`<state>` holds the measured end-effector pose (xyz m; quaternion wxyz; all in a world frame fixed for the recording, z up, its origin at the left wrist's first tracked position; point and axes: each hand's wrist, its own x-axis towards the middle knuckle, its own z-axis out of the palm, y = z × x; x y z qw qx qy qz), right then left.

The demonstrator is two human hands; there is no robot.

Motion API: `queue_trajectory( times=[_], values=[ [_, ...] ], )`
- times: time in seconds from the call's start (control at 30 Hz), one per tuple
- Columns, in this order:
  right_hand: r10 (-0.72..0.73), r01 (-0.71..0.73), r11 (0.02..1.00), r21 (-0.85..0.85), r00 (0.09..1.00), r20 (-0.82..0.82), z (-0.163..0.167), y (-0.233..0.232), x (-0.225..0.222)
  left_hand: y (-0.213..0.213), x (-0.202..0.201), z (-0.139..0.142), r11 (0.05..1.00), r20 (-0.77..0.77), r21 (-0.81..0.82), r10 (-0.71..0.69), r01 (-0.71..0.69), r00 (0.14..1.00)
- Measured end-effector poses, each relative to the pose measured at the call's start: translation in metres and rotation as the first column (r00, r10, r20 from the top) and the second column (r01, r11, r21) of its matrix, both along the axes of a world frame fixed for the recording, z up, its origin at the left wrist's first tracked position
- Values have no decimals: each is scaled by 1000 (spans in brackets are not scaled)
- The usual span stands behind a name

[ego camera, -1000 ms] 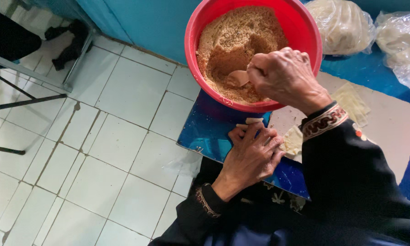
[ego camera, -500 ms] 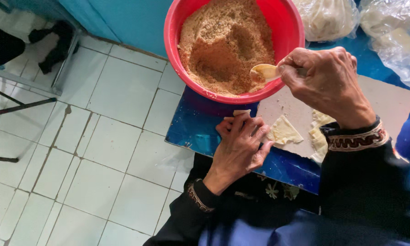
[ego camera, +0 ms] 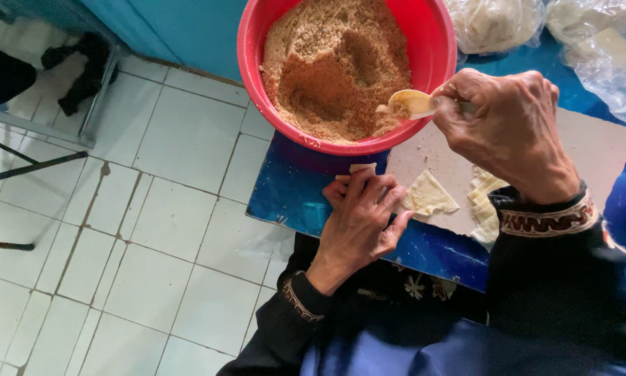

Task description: The person folds thin square pastry wrappers into triangular shapes and stacks them on a board. They then take a wrapper, spoon brown filling from a red basin onto it, and fold the wrapper closed around the filling, repeating the process.

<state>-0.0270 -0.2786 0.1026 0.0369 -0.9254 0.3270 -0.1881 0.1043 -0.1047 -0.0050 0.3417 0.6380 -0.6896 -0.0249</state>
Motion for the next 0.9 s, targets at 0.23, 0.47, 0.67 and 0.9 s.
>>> queue_trajectory(
  times=[0.23, 0.47, 0.67, 0.9],
  values=[
    [17, -44, 978, 204, 991, 131, 1, -1, -3, 0, 1, 0, 1000, 7, -10, 22, -22, 1000],
    [-177, 24, 853, 522, 954, 244, -2, 39, -70, 4, -5, -1, 1000, -13, 8, 30, -30, 999],
    [-194, 88, 860, 503, 968, 161, -39, 62, -96, 4, -7, 0, 1000, -9, -1, 20, -20, 1000],
    [-37, -3, 967, 255, 987, 154, -58, 69, -111, 1, -12, 0, 1000, 28, -13, -4, 4, 1000]
  ],
)
